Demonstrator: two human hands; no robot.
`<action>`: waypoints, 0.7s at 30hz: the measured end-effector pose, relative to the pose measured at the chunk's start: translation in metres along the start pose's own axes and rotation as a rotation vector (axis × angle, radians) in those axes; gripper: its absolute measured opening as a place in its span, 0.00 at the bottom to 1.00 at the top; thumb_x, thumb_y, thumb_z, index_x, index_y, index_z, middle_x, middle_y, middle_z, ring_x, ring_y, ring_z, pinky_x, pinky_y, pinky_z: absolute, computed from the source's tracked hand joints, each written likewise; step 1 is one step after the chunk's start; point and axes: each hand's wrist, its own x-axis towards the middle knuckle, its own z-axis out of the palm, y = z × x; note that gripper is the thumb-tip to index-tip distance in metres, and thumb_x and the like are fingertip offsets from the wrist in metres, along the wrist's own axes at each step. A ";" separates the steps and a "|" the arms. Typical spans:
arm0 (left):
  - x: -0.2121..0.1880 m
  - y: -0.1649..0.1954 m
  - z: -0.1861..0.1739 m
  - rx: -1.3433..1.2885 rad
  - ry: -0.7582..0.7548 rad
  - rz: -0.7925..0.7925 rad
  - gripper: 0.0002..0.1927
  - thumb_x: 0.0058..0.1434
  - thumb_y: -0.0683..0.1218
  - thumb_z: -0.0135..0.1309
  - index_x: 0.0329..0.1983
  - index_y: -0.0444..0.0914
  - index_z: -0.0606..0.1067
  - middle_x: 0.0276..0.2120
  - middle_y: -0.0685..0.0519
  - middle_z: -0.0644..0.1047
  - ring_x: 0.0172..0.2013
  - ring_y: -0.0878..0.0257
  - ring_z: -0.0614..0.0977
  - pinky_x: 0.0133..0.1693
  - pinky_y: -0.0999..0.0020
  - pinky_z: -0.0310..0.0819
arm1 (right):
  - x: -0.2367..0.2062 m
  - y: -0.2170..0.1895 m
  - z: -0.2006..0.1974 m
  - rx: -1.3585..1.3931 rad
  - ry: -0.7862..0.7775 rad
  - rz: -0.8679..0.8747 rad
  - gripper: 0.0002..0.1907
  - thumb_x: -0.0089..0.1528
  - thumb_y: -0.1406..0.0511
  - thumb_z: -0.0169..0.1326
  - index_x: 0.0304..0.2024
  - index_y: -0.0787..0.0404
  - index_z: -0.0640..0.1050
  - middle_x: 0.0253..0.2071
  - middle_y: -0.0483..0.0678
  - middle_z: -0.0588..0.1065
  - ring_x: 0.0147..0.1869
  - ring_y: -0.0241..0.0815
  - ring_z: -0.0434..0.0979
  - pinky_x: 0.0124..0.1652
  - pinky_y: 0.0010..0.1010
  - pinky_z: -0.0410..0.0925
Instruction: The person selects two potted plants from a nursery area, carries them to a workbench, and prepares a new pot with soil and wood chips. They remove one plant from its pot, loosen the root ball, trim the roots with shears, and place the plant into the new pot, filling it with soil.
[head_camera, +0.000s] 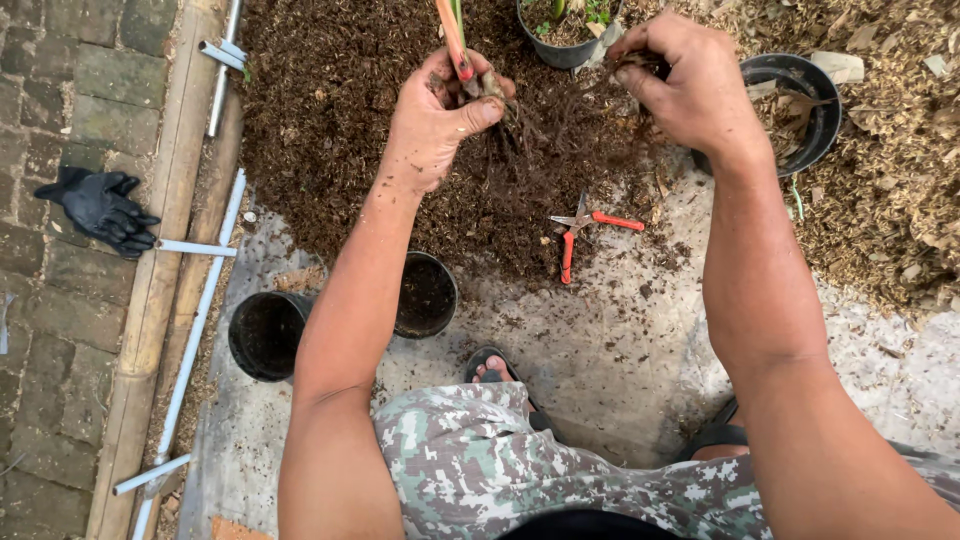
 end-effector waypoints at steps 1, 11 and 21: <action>0.001 -0.002 0.001 0.024 0.023 0.009 0.19 0.58 0.36 0.69 0.47 0.37 0.72 0.43 0.51 0.81 0.51 0.58 0.85 0.57 0.61 0.84 | 0.000 -0.001 0.001 0.027 -0.019 0.074 0.11 0.64 0.76 0.60 0.49 0.66 0.80 0.45 0.53 0.79 0.43 0.38 0.81 0.41 0.29 0.77; 0.007 -0.024 0.016 0.692 0.404 0.135 0.14 0.57 0.39 0.67 0.39 0.41 0.72 0.42 0.58 0.82 0.43 0.66 0.86 0.48 0.66 0.85 | 0.005 -0.064 0.026 1.119 0.248 0.852 0.08 0.65 0.72 0.55 0.47 0.68 0.77 0.41 0.51 0.78 0.38 0.38 0.80 0.39 0.28 0.80; 0.006 -0.058 0.015 0.316 0.434 0.067 0.15 0.58 0.36 0.66 0.43 0.36 0.73 0.38 0.54 0.78 0.41 0.66 0.81 0.46 0.71 0.80 | -0.029 -0.121 0.109 0.845 0.187 0.507 0.23 0.61 0.78 0.50 0.60 0.66 0.68 0.57 0.52 0.74 0.60 0.41 0.76 0.62 0.34 0.70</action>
